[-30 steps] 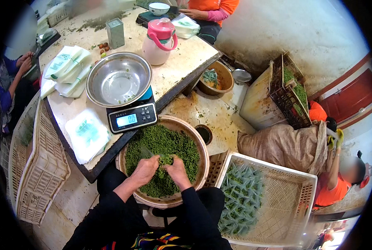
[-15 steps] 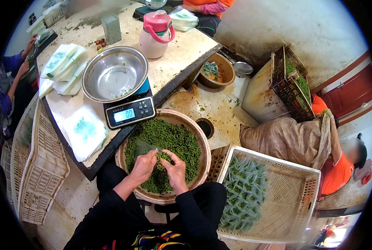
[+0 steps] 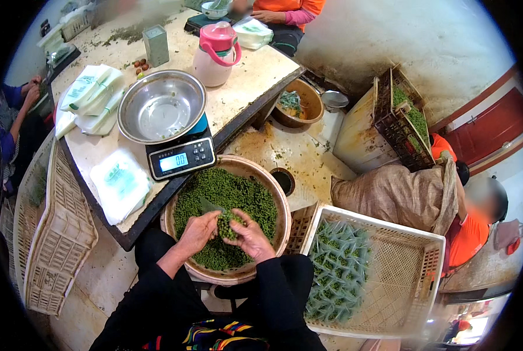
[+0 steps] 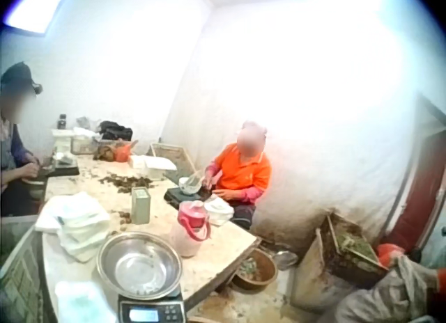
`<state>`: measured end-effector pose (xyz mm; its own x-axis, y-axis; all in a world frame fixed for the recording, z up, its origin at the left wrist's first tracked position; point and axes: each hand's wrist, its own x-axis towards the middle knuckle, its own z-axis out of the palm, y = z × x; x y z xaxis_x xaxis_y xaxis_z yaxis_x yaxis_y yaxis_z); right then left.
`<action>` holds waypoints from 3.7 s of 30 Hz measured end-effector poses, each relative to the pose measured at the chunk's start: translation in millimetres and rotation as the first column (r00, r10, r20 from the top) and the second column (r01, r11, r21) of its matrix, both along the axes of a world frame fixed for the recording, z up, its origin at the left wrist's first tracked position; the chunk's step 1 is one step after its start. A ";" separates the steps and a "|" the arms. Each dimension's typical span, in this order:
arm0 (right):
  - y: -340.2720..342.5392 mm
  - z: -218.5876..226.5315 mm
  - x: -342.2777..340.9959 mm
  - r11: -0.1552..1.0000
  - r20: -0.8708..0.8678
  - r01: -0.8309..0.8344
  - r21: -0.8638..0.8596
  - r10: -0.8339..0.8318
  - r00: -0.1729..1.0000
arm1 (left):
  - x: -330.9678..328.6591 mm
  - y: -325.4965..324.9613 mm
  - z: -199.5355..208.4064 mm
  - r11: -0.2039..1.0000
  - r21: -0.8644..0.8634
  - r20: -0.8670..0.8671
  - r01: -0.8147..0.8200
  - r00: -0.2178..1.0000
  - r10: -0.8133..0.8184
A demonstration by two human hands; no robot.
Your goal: The person scoops green tea leaves from a large bowl into small plastic bags, weighs each bag on a digital scale, and places the filled bags into a white plastic crate. Other workers are visible in the background performing similar tasks.
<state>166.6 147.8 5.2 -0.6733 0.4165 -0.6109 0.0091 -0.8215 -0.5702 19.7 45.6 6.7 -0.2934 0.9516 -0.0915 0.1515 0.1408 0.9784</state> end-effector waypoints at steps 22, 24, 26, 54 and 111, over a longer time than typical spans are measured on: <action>-13.3 10.1 -8.0 0.489 0.458 -0.361 0.794 -0.091 0.884 | 6.3 -4.7 2.4 0.999 -0.013 0.021 -0.036 0.999 0.036; -14.8 -7.0 -23.7 0.087 0.552 -0.552 0.829 -0.284 0.784 | 15.9 -0.9 -6.2 0.998 0.034 -0.103 0.060 0.993 -0.057; -17.1 -5.3 -37.8 0.026 0.638 -0.668 0.744 -0.326 0.698 | 12.0 0.5 -10.4 0.997 0.006 -0.135 0.080 0.988 -0.079; -32.7 37.9 -45.7 0.094 0.203 -0.191 0.977 -0.143 0.969 | 2.4 -7.9 19.7 0.949 -0.119 -0.716 -0.291 0.687 0.121; -27.6 16.3 -4.6 0.621 0.202 -0.224 0.751 0.107 0.973 | 0.6 -26.3 17.5 0.991 -0.136 -0.332 0.004 0.942 -0.049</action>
<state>162.1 120.2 21.6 -0.7213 0.6607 -0.2078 0.2190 -0.0671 -0.9734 20.3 19.3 24.2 -0.3035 0.9455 -0.1177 0.4716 0.2564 0.8437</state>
